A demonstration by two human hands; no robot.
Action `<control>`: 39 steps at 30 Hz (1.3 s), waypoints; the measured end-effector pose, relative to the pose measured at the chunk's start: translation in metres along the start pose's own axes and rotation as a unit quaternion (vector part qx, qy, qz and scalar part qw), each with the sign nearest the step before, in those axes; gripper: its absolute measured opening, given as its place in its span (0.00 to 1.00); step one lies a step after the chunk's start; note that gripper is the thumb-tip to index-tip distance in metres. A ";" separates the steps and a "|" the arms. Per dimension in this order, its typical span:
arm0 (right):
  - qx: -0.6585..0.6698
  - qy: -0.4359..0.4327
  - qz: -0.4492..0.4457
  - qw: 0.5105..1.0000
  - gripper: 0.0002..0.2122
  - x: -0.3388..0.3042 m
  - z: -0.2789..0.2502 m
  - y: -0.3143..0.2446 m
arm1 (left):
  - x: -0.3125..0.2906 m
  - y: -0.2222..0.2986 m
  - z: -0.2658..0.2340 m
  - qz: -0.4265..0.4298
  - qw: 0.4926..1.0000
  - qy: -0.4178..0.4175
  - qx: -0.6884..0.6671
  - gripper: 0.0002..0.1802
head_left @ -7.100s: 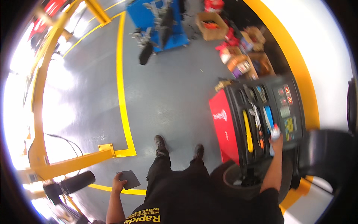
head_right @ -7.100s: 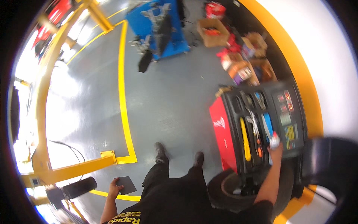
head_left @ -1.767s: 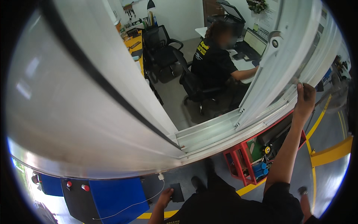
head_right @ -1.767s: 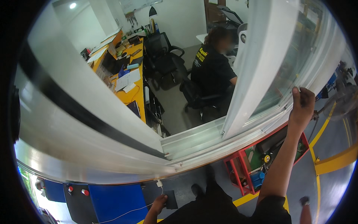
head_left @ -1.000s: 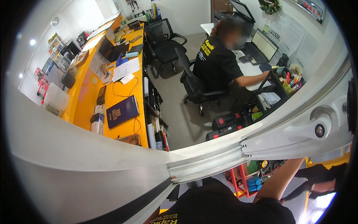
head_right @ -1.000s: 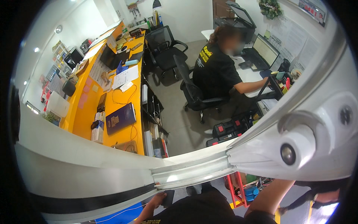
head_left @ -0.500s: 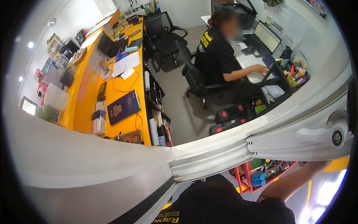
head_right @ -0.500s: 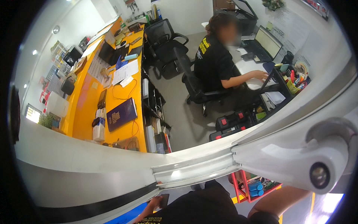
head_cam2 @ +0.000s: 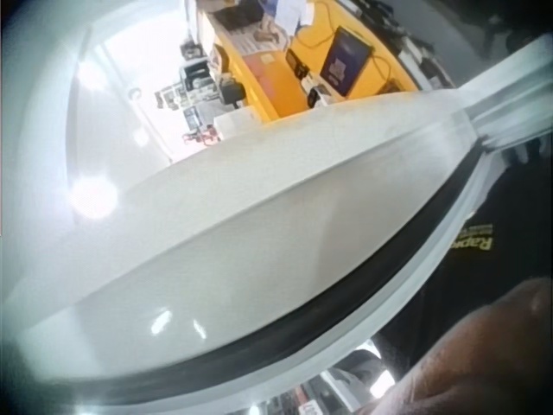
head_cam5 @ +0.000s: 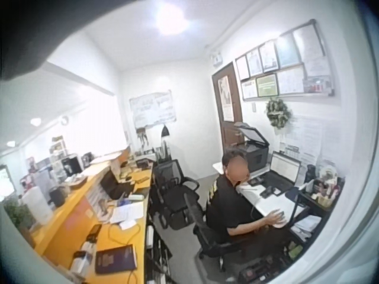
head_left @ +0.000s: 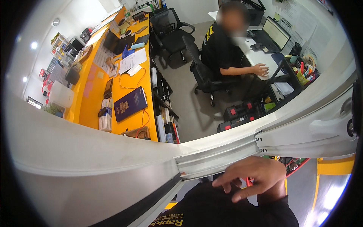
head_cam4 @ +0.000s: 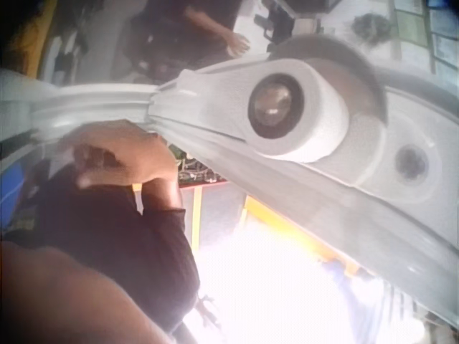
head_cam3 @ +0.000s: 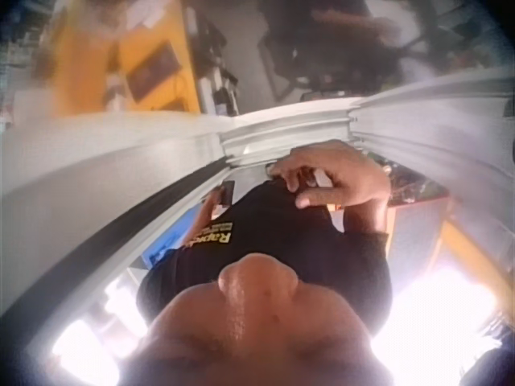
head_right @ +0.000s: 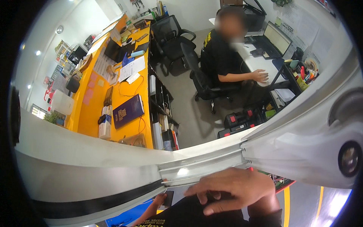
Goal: The person walks through a garage, retrieves a cloth, and cleans the rim of a tire mounted on a balancing machine using a spray cleaner and sandpaper. They then apply a small weight to the rim.
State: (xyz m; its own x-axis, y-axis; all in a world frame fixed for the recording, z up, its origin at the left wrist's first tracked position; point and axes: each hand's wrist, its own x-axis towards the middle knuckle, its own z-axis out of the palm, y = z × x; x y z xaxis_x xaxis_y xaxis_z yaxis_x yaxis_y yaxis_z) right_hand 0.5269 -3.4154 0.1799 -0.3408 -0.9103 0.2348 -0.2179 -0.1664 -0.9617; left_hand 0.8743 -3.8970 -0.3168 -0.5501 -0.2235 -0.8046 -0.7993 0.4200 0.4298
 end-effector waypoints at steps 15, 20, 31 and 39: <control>0.439 0.292 -0.044 0.849 0.47 0.032 0.009 0.032 | -0.022 0.040 0.006 -0.016 0.999 0.041 0.022 0.24; 0.391 0.329 -0.043 0.858 0.36 0.035 0.019 0.035 | -0.038 0.051 0.014 -0.024 0.996 0.011 -0.083 0.24; 0.133 0.291 -0.075 0.944 0.04 0.021 0.057 0.027 | -0.119 0.209 -0.015 0.213 0.976 -0.017 -0.040 0.25; 0.098 0.320 0.134 0.933 0.22 -0.030 0.149 0.051 | -0.204 0.330 -0.006 0.350 0.922 -0.123 -0.107 0.21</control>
State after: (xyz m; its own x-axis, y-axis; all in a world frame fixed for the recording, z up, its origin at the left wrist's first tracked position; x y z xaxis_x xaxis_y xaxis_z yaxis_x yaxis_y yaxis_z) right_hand 0.6625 -3.4527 0.1029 -0.8486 -0.5274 -0.0415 0.1030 -0.0878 -0.9908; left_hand 0.7214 -3.7181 -0.0085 -0.8994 0.2539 -0.3559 -0.3126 0.1958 0.9295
